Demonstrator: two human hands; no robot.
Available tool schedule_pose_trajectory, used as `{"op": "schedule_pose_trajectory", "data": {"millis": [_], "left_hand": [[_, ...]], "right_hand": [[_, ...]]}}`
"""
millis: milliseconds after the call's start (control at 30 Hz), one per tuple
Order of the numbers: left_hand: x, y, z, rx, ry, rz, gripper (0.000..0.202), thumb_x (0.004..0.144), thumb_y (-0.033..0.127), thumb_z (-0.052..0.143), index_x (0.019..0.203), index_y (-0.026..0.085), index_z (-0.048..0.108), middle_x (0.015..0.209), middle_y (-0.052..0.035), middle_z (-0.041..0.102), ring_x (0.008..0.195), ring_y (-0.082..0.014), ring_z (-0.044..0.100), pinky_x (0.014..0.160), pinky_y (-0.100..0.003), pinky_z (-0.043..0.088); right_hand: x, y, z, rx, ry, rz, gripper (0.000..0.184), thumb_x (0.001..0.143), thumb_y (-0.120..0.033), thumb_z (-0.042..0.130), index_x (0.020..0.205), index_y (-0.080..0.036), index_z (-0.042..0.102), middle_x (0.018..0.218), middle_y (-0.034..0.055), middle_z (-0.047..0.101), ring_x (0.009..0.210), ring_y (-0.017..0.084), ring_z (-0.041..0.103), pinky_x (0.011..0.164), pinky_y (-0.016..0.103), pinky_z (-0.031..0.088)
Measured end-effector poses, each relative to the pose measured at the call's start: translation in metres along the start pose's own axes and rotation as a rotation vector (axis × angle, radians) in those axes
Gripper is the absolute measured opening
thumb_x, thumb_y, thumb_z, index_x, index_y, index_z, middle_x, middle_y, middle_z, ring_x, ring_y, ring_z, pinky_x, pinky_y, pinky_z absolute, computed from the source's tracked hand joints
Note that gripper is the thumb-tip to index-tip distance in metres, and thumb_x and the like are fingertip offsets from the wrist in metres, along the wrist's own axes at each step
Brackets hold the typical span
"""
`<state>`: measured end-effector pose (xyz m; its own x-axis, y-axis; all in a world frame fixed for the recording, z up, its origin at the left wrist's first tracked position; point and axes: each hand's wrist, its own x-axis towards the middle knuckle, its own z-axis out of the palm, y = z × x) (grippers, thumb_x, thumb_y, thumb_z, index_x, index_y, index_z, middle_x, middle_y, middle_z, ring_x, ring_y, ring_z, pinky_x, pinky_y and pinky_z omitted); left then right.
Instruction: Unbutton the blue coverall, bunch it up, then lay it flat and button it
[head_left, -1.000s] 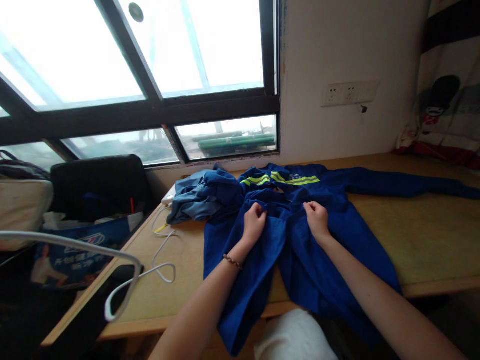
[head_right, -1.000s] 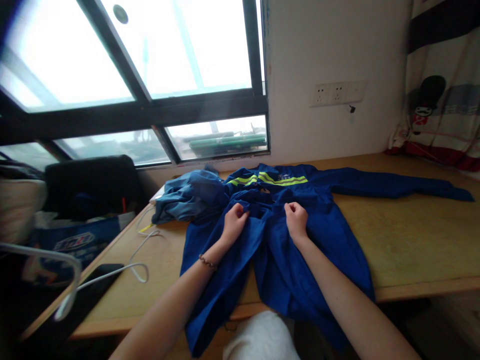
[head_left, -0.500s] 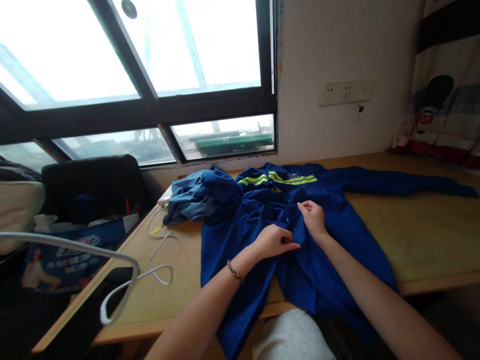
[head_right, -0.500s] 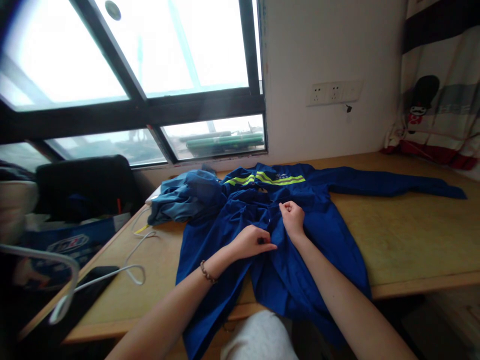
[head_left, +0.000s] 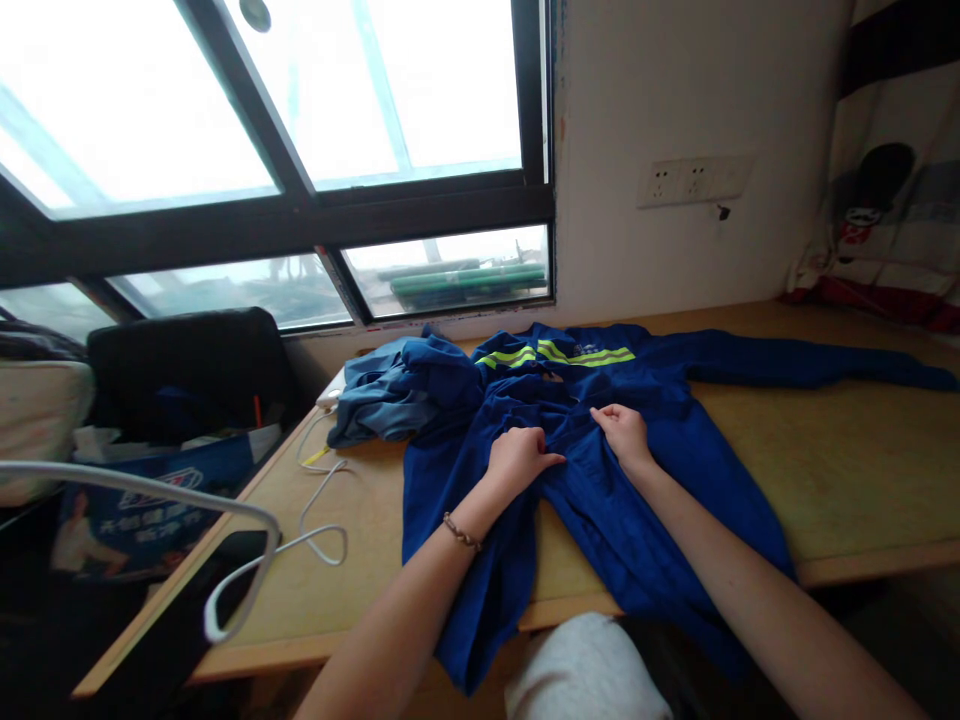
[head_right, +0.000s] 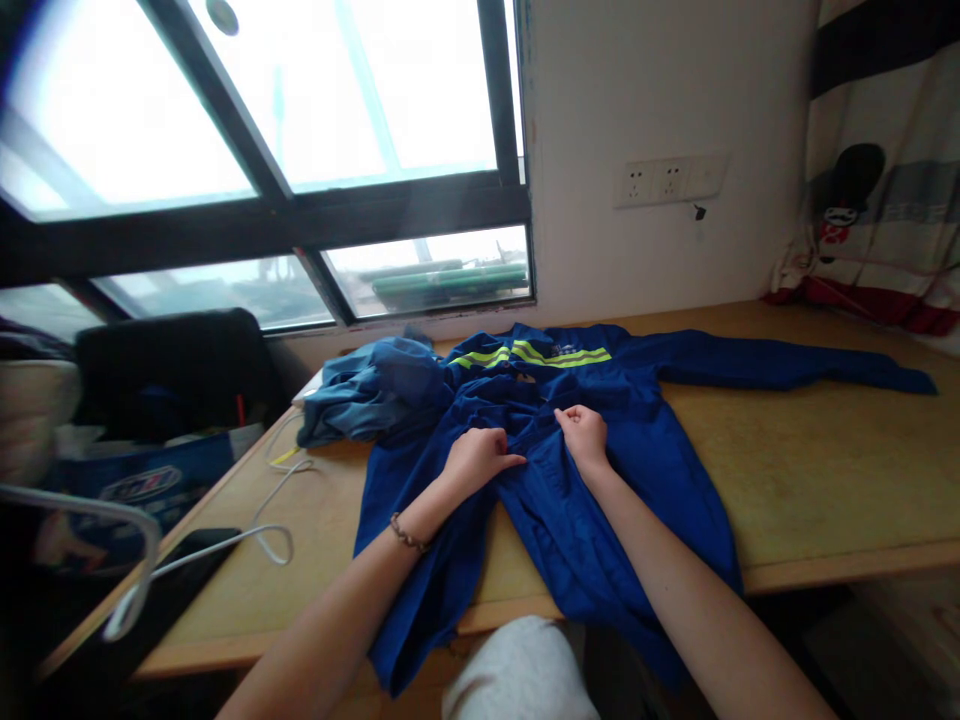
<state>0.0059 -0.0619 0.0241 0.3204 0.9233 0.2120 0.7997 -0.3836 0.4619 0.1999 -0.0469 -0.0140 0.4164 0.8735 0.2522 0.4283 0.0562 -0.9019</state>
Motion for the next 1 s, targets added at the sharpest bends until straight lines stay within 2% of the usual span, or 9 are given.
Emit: {"op": "schedule_pose_trajectory", "data": {"millis": [133,300,433,500,600,667,767,867,1000], "left_hand": [[-0.002,0.002,0.003,-0.064,0.027,-0.038,0.028,0.052,0.041,0.072,0.064,0.019,0.061,0.057,-0.002,0.056,0.055,-0.0154,0.049,0.053,-0.023,0.029],[0.001,-0.005,0.013,-0.283,-0.054,-0.005,0.023,0.055,0.035,0.071,0.069,0.019,0.063,0.058,0.0015,0.057,0.053,-0.0121,0.048,0.049,-0.021,0.028],[0.004,-0.006,0.017,-0.553,-0.052,-0.086,0.027,0.057,0.04,0.068,0.066,0.014,0.064,0.057,0.0006,0.057,0.052,-0.0109,0.047,0.048,-0.021,0.03],[0.004,-0.004,0.016,-0.724,-0.084,-0.141,0.03,0.057,0.041,0.068,0.063,0.012,0.064,0.057,-0.0007,0.058,0.051,-0.0105,0.047,0.047,-0.021,0.031],[0.004,0.001,0.013,-0.968,-0.111,-0.259,0.032,0.054,0.037,0.072,0.07,0.01,0.065,0.061,-0.0024,0.061,0.051,-0.0103,0.049,0.048,-0.021,0.036],[0.003,0.002,0.012,-1.086,-0.108,-0.341,0.035,0.051,0.034,0.075,0.075,0.011,0.065,0.062,-0.0025,0.062,0.052,-0.0102,0.052,0.05,-0.021,0.038],[0.003,0.003,0.011,-1.227,-0.15,-0.431,0.038,0.049,0.03,0.077,0.078,0.012,0.063,0.064,-0.0024,0.062,0.054,-0.0109,0.055,0.054,-0.022,0.042],[0.002,0.003,0.009,-1.346,-0.227,-0.449,0.036,0.051,0.028,0.077,0.079,0.012,0.061,0.07,-0.0042,0.064,0.059,-0.013,0.059,0.058,-0.024,0.045],[0.002,0.004,0.009,-1.412,-0.237,-0.437,0.034,0.051,0.027,0.077,0.077,0.012,0.06,0.07,-0.0031,0.064,0.06,-0.0124,0.059,0.059,-0.023,0.046]], "right_hand": [[-0.001,-0.001,0.001,-0.004,-0.015,-0.014,0.033,0.066,-0.048,0.054,0.061,-0.016,0.06,0.055,0.0033,0.06,0.051,0.014,0.051,0.047,0.023,0.032],[-0.002,-0.004,-0.001,0.01,-0.023,-0.016,0.035,0.064,-0.05,0.056,0.059,-0.016,0.058,0.049,0.0029,0.057,0.046,0.014,0.05,0.046,0.023,0.033],[-0.004,-0.019,-0.005,0.261,-0.077,0.087,0.037,0.063,-0.05,0.058,0.074,-0.016,0.054,0.052,0.0031,0.06,0.037,0.012,0.049,0.038,0.021,0.033],[-0.007,-0.03,-0.008,0.424,-0.169,0.13,0.039,0.064,-0.05,0.059,0.082,-0.016,0.05,0.065,0.0057,0.064,0.039,0.012,0.052,0.033,0.019,0.032],[-0.011,-0.043,-0.012,0.531,-0.378,0.126,0.037,0.061,-0.046,0.063,0.08,-0.017,0.051,0.074,0.0056,0.064,0.046,0.013,0.058,0.037,0.019,0.04],[-0.014,-0.047,-0.014,0.522,-0.452,0.078,0.035,0.058,-0.042,0.067,0.078,-0.017,0.053,0.069,0.0021,0.062,0.051,0.014,0.059,0.043,0.021,0.046],[-0.015,-0.047,-0.014,0.456,-0.495,-0.004,0.032,0.056,-0.04,0.069,0.073,-0.016,0.056,0.061,-0.0007,0.059,0.055,0.014,0.059,0.048,0.023,0.048],[-0.014,-0.045,-0.012,0.37,-0.579,0.003,0.029,0.061,-0.042,0.065,0.067,-0.014,0.06,0.058,0.0012,0.059,0.054,0.013,0.057,0.048,0.022,0.046],[-0.014,-0.043,-0.011,0.372,-0.676,0.058,0.035,0.068,-0.047,0.057,0.066,-0.012,0.063,0.059,0.0037,0.06,0.053,0.011,0.055,0.044,0.019,0.042]]}}
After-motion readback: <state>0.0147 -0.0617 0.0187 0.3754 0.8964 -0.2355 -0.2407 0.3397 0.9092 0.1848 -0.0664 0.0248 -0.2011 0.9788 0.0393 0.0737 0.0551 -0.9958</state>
